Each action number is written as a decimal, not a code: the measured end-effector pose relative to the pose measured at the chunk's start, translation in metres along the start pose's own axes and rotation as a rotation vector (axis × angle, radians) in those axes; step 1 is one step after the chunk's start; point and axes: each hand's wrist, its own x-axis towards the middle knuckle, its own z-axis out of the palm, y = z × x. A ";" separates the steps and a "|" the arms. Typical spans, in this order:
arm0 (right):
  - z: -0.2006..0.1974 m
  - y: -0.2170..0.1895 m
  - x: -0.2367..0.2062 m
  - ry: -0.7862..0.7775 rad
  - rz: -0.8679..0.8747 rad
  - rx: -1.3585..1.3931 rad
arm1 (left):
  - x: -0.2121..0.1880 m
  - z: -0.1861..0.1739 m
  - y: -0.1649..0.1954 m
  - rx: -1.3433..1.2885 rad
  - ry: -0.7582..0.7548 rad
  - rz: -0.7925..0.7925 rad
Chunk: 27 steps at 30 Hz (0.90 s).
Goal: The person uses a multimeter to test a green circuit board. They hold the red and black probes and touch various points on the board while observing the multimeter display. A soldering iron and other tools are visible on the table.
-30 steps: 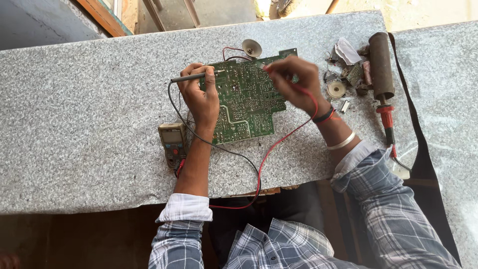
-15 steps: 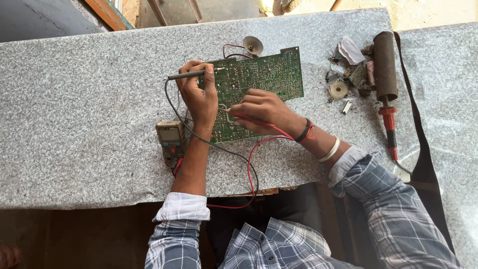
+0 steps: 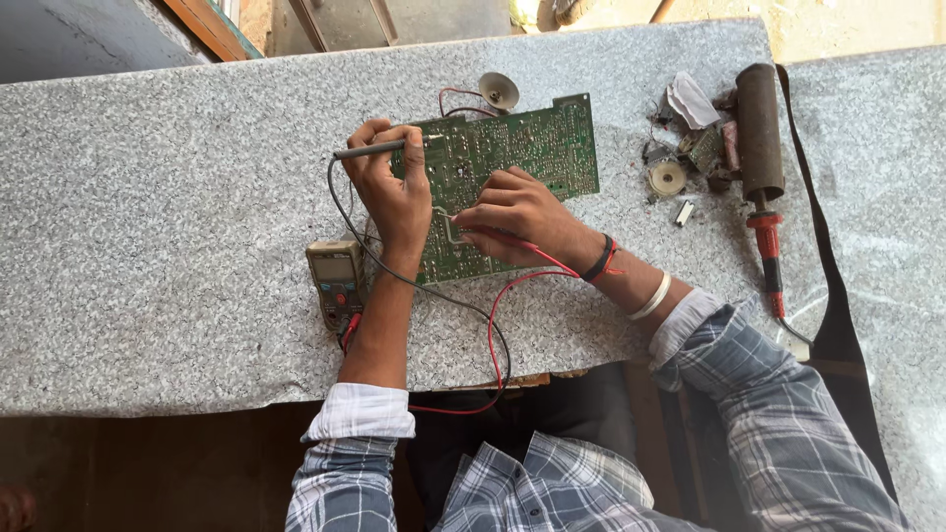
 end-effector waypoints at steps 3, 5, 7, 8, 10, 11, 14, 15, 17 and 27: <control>-0.002 0.008 -0.001 0.048 0.038 -0.032 | 0.000 0.000 -0.001 -0.018 -0.020 -0.039; -0.010 0.016 -0.003 0.060 0.090 -0.087 | 0.000 0.000 -0.002 -0.014 -0.013 -0.023; -0.020 0.024 -0.005 0.099 0.148 -0.104 | 0.000 0.001 -0.003 -0.017 -0.013 -0.020; -0.025 0.028 -0.006 0.132 0.178 -0.093 | 0.000 0.002 -0.003 -0.022 -0.015 -0.024; -0.033 0.031 -0.009 0.168 0.225 -0.059 | 0.000 0.003 -0.004 -0.020 -0.020 -0.027; -0.037 0.033 -0.010 0.171 0.242 -0.036 | 0.000 0.003 -0.005 -0.014 -0.022 -0.023; -0.041 0.032 -0.012 0.164 0.262 -0.027 | -0.001 0.003 -0.007 -0.017 -0.031 -0.029; -0.041 0.032 -0.012 0.159 0.260 -0.036 | -0.001 0.003 -0.008 -0.023 -0.031 -0.031; -0.041 0.033 -0.013 0.166 0.267 -0.045 | -0.001 0.003 -0.009 -0.040 -0.035 -0.036; -0.048 0.049 -0.023 0.331 0.380 0.021 | -0.001 0.004 -0.010 -0.040 -0.040 -0.044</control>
